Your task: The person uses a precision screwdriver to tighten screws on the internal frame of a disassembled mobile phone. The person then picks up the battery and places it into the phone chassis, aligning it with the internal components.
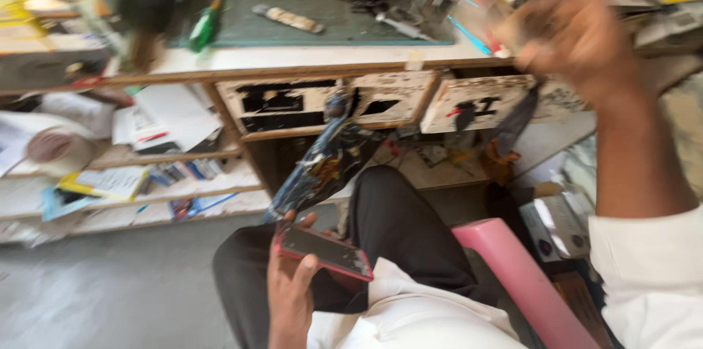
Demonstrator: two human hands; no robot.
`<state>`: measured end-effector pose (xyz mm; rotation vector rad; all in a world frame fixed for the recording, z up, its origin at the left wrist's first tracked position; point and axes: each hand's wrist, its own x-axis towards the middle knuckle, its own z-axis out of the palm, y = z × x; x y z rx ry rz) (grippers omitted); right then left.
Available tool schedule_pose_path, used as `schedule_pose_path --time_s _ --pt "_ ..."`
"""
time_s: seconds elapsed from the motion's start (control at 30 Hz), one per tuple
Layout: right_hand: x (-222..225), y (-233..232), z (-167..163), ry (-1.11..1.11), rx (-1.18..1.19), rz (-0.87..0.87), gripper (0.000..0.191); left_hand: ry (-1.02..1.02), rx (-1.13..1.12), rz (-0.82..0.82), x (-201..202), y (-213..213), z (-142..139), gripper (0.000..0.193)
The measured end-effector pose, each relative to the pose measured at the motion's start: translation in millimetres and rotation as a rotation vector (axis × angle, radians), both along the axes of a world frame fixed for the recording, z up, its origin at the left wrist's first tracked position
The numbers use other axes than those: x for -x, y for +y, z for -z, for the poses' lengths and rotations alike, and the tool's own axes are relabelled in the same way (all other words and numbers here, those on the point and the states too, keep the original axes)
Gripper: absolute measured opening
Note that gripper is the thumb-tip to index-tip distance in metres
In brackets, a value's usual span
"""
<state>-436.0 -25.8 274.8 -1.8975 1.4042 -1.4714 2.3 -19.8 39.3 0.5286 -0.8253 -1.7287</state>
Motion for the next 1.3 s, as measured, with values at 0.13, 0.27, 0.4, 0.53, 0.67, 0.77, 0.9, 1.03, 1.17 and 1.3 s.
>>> schedule_pose_path --time_s 0.13,0.27,0.4,0.53,0.67,0.77,0.9,1.03,1.17,1.3 --pt "-100 -10 43 0.169 -0.121 -0.233 0.077 0.039 0.047 0.005 -8 -1 1 0.092" --pt "-168 -1 77 0.129 -0.268 -0.306 0.089 0.101 0.016 0.011 -21 -3 8 0.093" --pt "-196 8 94 0.081 -0.412 -0.338 0.089 0.151 -0.030 -0.030 -33 -5 13 0.095" --pt "-201 11 110 0.105 -0.422 -0.334 0.085 0.149 0.071 -0.024 -35 -9 9 0.093" --pt "-196 14 125 -0.012 -0.467 -0.413 0.075 0.143 0.077 -0.061 -33 -11 1 0.092" --pt "-194 19 133 -0.131 -0.503 -0.479 0.071 0.128 0.108 -0.084 -33 -11 -3 0.092" --pt "-195 25 142 -0.268 -0.449 -0.525 0.068 0.100 0.147 -0.121 -34 -9 -5 0.092" --pt "-211 26 155 -0.477 -0.265 -0.439 0.074 0.133 0.131 -0.136 -31 -9 -3 0.090" --pt "-237 25 171 -0.793 -0.140 -0.418 0.091 0.182 0.092 -0.143 -23 -4 1 0.090" --pt "-256 27 177 -1.024 -0.215 -0.410 0.100 0.228 0.063 -0.150 -20 0 6 0.088"
